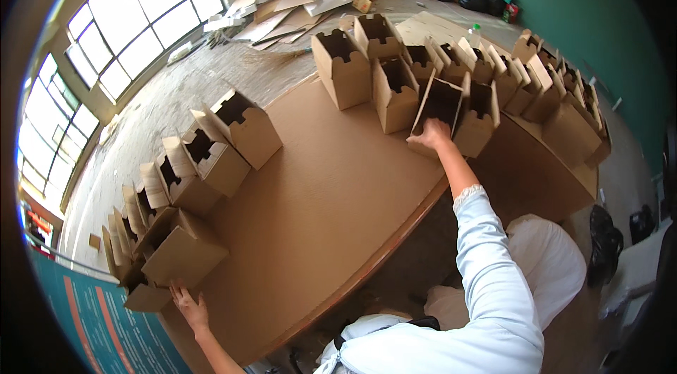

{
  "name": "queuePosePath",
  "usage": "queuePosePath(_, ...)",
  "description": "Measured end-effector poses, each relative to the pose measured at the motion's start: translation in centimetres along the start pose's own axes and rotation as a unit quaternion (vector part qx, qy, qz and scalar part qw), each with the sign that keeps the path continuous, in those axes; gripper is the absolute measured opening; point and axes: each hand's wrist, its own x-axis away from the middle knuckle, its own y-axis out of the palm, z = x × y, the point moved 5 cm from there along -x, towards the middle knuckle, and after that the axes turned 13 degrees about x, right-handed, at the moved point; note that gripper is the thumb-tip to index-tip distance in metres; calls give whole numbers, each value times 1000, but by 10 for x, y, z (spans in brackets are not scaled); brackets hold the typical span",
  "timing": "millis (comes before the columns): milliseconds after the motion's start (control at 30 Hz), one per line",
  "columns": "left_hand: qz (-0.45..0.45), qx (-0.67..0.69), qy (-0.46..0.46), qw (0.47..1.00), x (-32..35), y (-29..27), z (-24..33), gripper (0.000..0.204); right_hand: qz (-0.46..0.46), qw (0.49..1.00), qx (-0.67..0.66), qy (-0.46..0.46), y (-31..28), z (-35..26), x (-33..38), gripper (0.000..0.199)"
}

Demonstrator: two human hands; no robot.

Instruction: The person places bottles from a shopping cart into individual cardboard boxes on a table, folding the top flaps down by hand and moving the completed boxes to the side.

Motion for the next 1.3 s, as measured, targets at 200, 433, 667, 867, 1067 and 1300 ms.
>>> queuePosePath(200,22,111,-79,990,93,-35,64,53,56,976,-174,-117,25,-67,61,40)
queuePosePath(433,97,112,-189,971,223,-76,-9,44,-72,901,-236,-356,-30,-207,237,36)
queuePosePath(667,185,85,-370,906,403,-119,-124,39,2,785,-229,-576,-51,-355,369,21)
queuePosePath(867,179,100,-561,802,594,-126,-262,42,-7,680,-139,-720,-98,-437,488,26)
queuePosePath(1067,85,20,-642,762,697,-62,-369,50,-36,682,-43,-729,-116,-458,544,29)
queuePosePath(1300,-312,115,-648,685,686,1,-341,91,-59,750,-11,-659,-123,-458,557,24)
